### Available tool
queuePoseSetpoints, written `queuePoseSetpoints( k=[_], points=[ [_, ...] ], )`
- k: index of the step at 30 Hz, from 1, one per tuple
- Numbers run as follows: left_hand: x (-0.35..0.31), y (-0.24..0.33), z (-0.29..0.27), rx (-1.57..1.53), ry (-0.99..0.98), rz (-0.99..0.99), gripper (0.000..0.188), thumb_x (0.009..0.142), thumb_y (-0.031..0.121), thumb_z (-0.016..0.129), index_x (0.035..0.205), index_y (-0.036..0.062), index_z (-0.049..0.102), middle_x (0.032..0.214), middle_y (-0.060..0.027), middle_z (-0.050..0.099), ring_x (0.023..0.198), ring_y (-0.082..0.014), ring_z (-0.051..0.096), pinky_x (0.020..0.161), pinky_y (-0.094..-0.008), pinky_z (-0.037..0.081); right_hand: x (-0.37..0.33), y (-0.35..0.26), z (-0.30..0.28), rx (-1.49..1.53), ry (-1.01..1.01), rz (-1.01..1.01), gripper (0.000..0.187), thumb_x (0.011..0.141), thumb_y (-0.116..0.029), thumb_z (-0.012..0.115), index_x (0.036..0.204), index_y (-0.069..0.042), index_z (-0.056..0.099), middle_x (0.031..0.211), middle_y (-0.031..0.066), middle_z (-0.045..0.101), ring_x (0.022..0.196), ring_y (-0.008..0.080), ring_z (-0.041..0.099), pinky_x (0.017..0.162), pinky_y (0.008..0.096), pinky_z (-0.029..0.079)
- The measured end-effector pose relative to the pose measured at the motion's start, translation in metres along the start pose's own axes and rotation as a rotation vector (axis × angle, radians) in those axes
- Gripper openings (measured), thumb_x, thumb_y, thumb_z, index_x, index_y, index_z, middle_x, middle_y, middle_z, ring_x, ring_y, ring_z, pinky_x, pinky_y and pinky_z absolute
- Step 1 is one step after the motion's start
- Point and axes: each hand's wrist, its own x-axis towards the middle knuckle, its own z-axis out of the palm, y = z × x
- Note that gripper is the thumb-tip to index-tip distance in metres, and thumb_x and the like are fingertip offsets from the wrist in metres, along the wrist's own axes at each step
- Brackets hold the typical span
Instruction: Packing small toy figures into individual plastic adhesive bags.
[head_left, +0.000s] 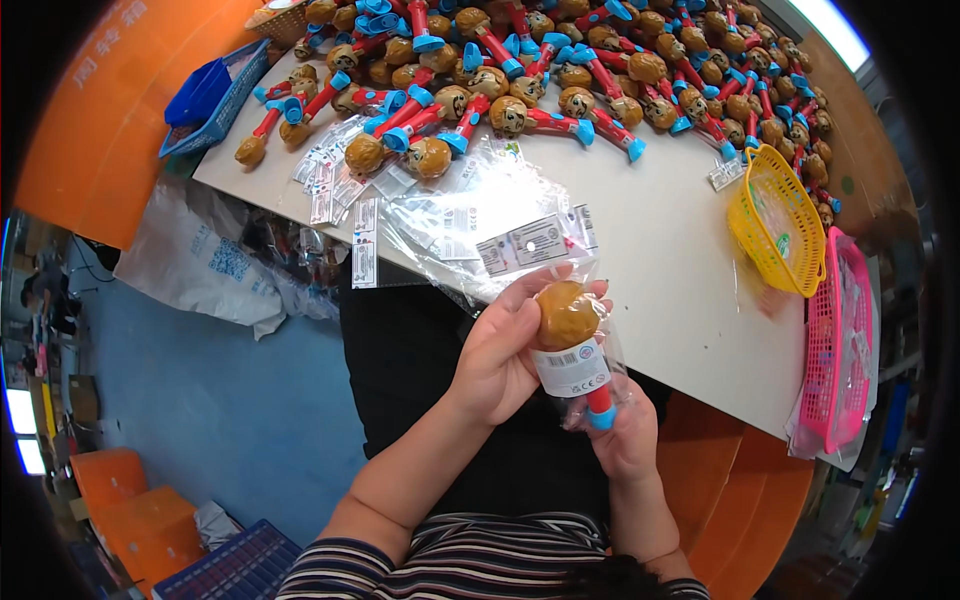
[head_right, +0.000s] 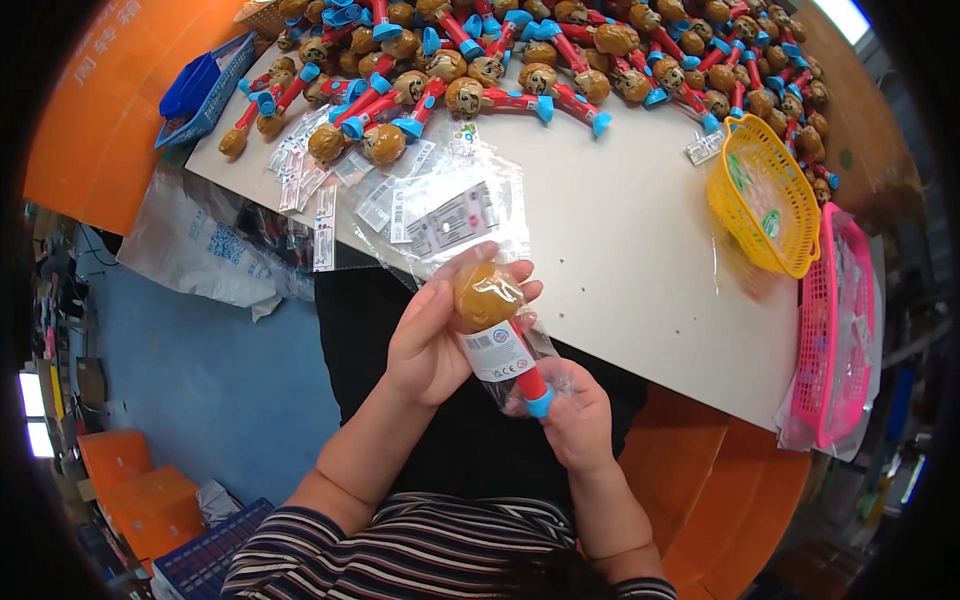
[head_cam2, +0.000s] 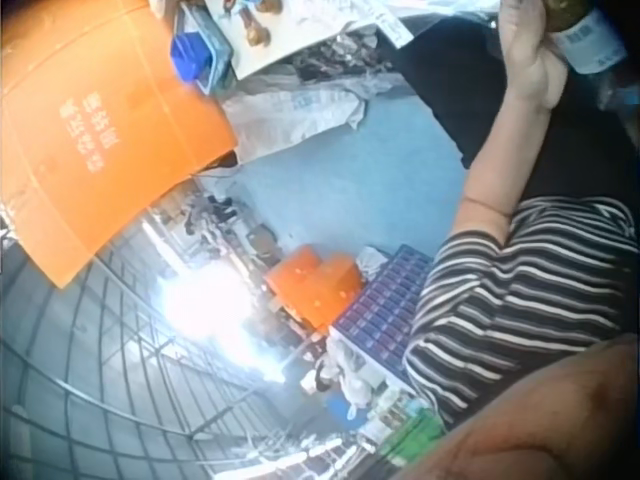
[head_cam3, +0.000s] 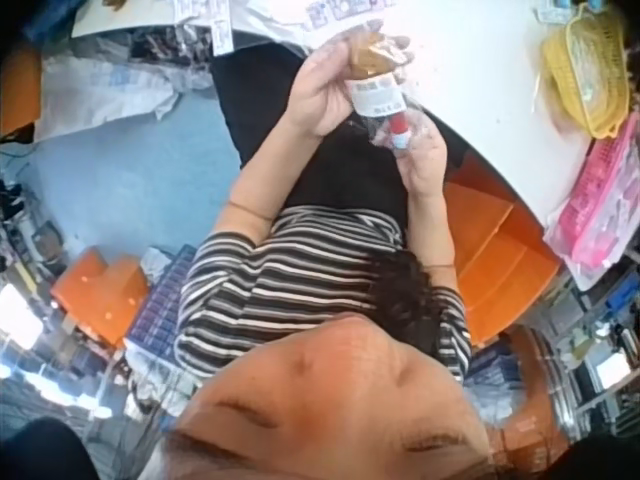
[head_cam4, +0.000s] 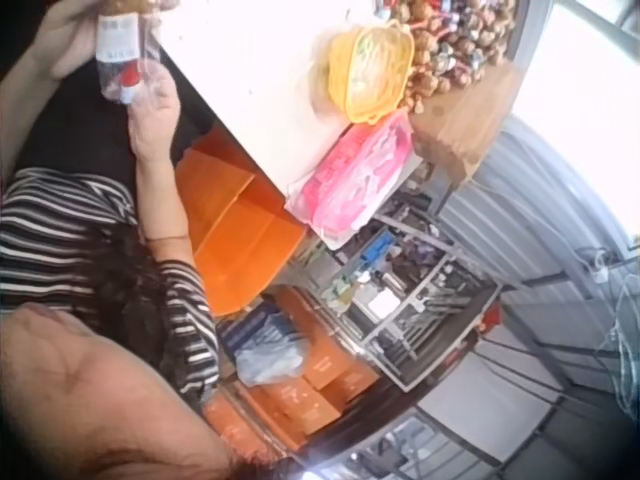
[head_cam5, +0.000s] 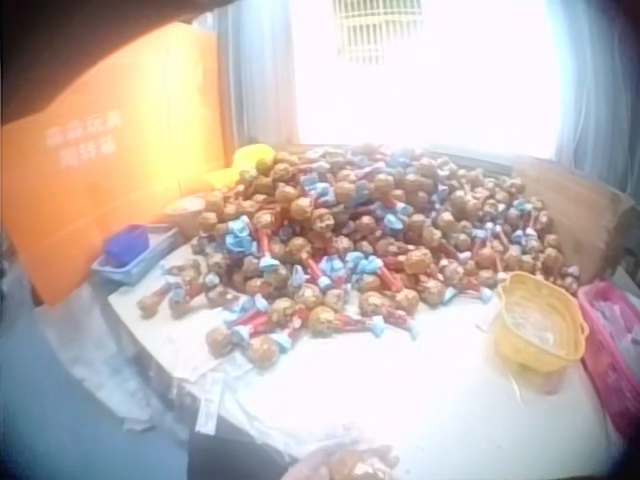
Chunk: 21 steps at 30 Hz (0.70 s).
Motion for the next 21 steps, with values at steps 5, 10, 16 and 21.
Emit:
queuePoseSetpoints(
  k=[5,10,16,21],
  points=[
    [0.002,-0.005,-0.002,0.156,0.142,-0.025,0.045,0.103,0.027,0.041,0.134,-0.0054,0.041,0.13,-0.0213,0.054,0.11,-0.0253,0.06,0.093,-0.037,0.05,0.002,0.004,-0.001,-0.213,0.055,-0.086,0.047,0.081,-0.016,0.077,0.116,0.004,0.054,0.103,0.0119,0.064,0.095,0.0184,0.063,0.088,0.033,0.05],
    [0.003,-0.008,-0.004,0.323,0.207,0.04,0.039,0.103,0.023,0.043,0.128,-0.0063,0.047,0.118,-0.0164,0.061,0.101,-0.0201,0.063,0.089,-0.0337,0.052,0.003,0.008,0.002,-0.375,0.07,-0.202,0.045,0.08,-0.015,0.078,0.114,0.003,0.055,0.107,0.0116,0.064,0.099,0.0176,0.062,0.092,0.0324,0.048],
    [0.003,0.005,0.011,0.275,0.229,0.05,0.021,0.099,0.017,0.054,0.108,-0.0018,0.056,0.096,-0.0091,0.066,0.088,-0.0119,0.064,0.08,-0.0258,0.052,0.005,0.005,-0.004,-0.016,0.074,-0.066,0.069,0.078,-0.031,0.08,0.127,0.001,0.045,0.115,0.0137,0.059,0.099,0.0223,0.063,0.092,0.0434,0.053],
    [0.007,-0.002,-0.001,0.271,0.209,-0.026,0.019,0.097,0.016,0.057,0.105,-0.002,0.058,0.09,-0.0073,0.066,0.081,-0.0101,0.063,0.073,-0.0232,0.052,0.007,0.004,-0.006,0.021,0.017,0.009,0.081,0.077,-0.03,0.081,0.137,0.0,0.035,0.12,0.0144,0.056,0.102,0.0231,0.062,0.092,0.0458,0.054]
  ],
)
